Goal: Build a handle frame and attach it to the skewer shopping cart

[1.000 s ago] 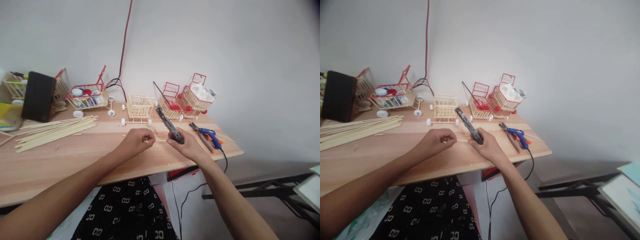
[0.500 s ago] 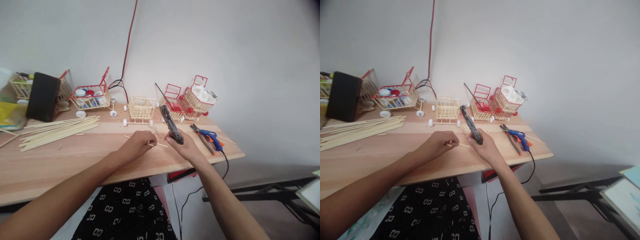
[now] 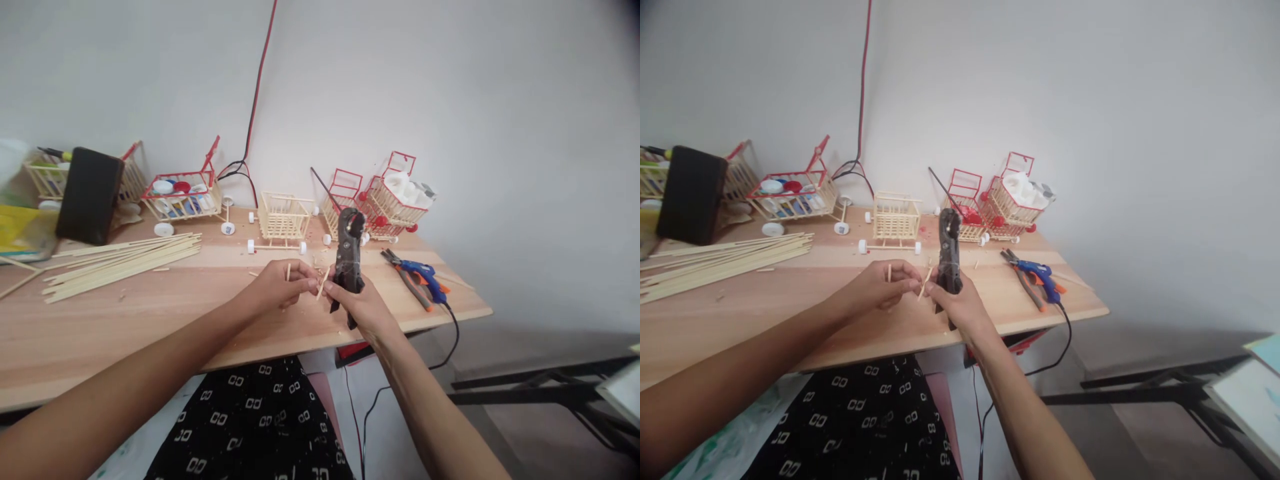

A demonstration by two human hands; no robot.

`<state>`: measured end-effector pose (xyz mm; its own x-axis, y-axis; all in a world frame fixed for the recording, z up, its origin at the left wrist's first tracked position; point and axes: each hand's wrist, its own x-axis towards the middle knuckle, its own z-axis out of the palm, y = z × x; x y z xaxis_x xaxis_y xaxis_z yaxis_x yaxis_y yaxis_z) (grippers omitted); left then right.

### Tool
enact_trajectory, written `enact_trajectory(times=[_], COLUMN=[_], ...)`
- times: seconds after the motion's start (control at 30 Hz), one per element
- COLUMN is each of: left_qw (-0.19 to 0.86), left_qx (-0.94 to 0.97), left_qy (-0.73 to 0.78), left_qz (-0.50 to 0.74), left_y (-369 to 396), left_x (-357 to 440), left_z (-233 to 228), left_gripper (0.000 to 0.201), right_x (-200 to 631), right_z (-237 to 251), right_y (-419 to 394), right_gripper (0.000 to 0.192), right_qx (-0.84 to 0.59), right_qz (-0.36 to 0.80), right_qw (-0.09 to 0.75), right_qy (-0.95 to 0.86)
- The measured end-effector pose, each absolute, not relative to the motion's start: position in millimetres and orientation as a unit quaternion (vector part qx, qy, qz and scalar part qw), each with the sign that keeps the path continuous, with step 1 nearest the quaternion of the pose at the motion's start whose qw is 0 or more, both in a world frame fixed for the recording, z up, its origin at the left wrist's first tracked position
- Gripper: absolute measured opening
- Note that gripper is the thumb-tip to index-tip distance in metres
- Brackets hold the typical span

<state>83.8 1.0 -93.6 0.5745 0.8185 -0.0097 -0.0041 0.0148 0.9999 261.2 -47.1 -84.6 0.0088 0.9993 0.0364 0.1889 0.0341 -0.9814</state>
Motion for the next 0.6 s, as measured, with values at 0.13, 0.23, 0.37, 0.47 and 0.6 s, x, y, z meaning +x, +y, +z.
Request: enact_trajectory(times=[0.13, 0.23, 0.37, 0.47, 0.6], left_qw=[0.717, 0.729, 0.711, 0.699, 0.687], left_qx=[0.58, 0.553, 0.548, 0.52, 0.522], left_qy=[0.289, 0.303, 0.333, 0.338, 0.336], left_qz=[0.257, 0.265, 0.29, 0.355, 0.378], left_y=[-1, -1, 0, -1, -2], left_x=[84, 84, 81, 80, 80], left_z=[-96, -96, -90, -85, -83], left_gripper=[0.031, 0.028, 0.021, 0.017, 0.016], right_x=[255, 252, 266, 287, 306], right_z=[-92, -94, -87, -78, -71], right_y=[-44, -43, -49, -62, -84], right_gripper=[0.035, 0.032, 0.038, 0.044, 0.049], right_qx=[-0.529, -0.534, -0.564, -0.581, -0.593], right_qz=[0.423, 0.393, 0.373, 0.393, 0.41], right_qw=[0.525, 0.521, 0.455, 0.356, 0.254], right_qy=[-0.514, -0.537, -0.58, -0.618, -0.645])
